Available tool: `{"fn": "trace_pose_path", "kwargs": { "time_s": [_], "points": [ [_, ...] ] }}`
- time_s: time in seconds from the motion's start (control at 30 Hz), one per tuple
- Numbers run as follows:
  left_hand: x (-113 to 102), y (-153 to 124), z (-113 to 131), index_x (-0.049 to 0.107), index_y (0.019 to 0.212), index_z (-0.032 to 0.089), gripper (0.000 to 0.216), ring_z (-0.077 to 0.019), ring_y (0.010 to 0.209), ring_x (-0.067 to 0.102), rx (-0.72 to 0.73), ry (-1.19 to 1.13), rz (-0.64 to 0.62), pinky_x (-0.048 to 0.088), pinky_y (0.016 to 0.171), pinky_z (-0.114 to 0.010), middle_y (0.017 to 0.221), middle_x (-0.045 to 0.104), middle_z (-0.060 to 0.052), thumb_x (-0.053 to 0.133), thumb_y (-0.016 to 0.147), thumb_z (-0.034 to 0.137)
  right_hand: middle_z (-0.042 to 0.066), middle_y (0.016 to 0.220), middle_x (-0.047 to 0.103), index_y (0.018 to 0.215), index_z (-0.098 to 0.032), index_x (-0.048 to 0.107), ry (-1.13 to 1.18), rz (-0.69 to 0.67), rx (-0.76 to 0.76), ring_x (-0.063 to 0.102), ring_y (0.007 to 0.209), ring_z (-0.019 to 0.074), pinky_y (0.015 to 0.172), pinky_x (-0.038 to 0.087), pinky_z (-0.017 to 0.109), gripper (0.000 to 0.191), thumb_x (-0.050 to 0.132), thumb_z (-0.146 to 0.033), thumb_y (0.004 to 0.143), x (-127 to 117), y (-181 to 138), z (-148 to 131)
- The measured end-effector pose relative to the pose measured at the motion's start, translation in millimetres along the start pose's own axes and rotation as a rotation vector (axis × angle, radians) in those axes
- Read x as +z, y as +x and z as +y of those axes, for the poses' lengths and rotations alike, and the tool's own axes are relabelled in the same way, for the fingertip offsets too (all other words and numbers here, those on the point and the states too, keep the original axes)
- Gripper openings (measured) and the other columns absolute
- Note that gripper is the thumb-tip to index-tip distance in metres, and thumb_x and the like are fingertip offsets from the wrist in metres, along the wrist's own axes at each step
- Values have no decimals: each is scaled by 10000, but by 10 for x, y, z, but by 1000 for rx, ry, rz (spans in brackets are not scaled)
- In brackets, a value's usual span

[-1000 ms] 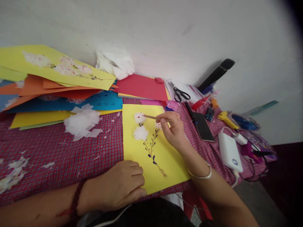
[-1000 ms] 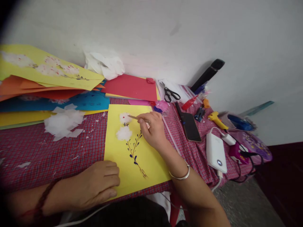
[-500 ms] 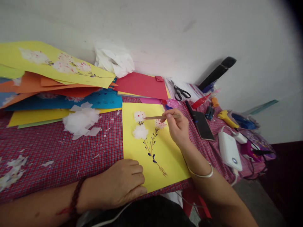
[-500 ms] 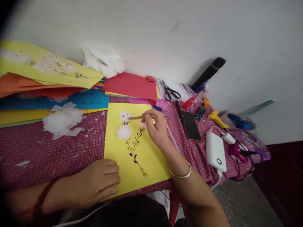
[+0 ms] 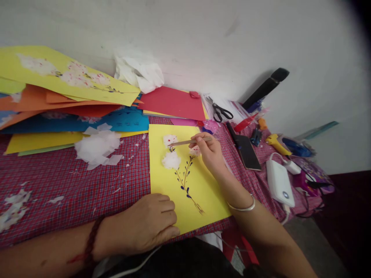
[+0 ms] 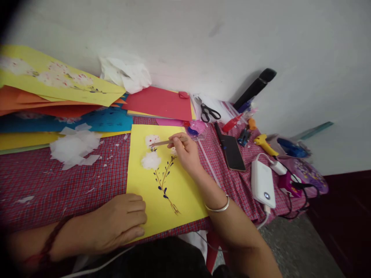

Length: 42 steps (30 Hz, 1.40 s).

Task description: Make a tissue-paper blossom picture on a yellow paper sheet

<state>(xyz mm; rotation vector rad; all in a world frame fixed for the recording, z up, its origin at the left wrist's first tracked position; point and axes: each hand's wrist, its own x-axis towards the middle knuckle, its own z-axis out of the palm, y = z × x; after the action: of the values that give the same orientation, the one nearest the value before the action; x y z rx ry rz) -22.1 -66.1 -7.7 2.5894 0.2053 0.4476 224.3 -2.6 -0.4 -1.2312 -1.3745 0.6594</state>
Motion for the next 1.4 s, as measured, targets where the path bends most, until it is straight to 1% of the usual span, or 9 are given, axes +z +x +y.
{"fn": "trace_pose_path", "kwargs": {
  "time_s": [0.1,0.27,0.4,0.57,0.7,0.87,1.0,1.2,1.4],
  "points": [
    [17,-9,-2,561,776,195,426,-183,675,510,12,-5,7,380,643,-337,750,625,-27,296,1080,331,8,701,703,896,-215,660,3,27,-17,665,668,159,680,502,327,310,580,-513,935,7,0,13],
    [14,-3,0,551,769,198,396,-182,662,499,-1,-15,9,374,617,-337,751,620,-27,328,1072,320,15,723,718,919,-212,675,-57,-50,-32,661,680,159,670,476,319,325,593,-526,930,11,-4,42],
    [-9,5,8,554,777,198,366,-180,673,513,-6,-15,-9,384,622,-332,757,622,-25,358,1068,301,16,753,726,933,-219,677,-41,-48,-62,668,724,157,701,479,318,315,588,-521,940,18,-8,37],
    [-10,3,11,546,784,200,323,-174,680,516,-15,-9,-7,384,623,-323,767,621,-21,397,1058,285,-39,591,649,953,-232,661,87,-88,35,591,543,128,595,466,288,321,594,-545,930,-6,6,1],
    [2,2,2,558,788,197,331,-180,683,521,-7,10,-20,390,633,-332,766,623,-22,391,1059,286,-28,636,662,851,-227,625,272,-98,127,588,556,114,567,459,259,328,633,-552,901,-35,23,14],
    [5,10,0,568,790,194,337,-182,681,524,-7,19,-18,398,640,-338,772,627,-25,395,1062,292,-16,633,641,806,-217,601,248,-137,170,544,544,113,554,434,259,390,611,-596,895,-37,37,69],
    [2,13,9,566,787,195,332,-183,680,527,1,25,-14,404,640,-339,764,625,-21,402,1061,289,-13,656,645,871,-214,635,192,-152,128,559,574,121,581,448,270,389,589,-598,911,-34,42,66],
    [20,1,7,570,787,193,344,-181,680,529,3,36,-15,400,631,-341,766,626,-18,387,1064,284,-6,688,668,857,-213,655,36,-214,43,595,634,126,656,497,283,368,595,-569,927,-20,20,-74],
    [34,1,-7,565,782,192,338,-178,680,525,6,38,-17,384,630,-342,761,617,-16,389,1060,267,-6,723,691,907,-227,648,136,-114,30,630,658,127,675,533,290,345,605,-569,923,4,30,-65]
  ]
}}
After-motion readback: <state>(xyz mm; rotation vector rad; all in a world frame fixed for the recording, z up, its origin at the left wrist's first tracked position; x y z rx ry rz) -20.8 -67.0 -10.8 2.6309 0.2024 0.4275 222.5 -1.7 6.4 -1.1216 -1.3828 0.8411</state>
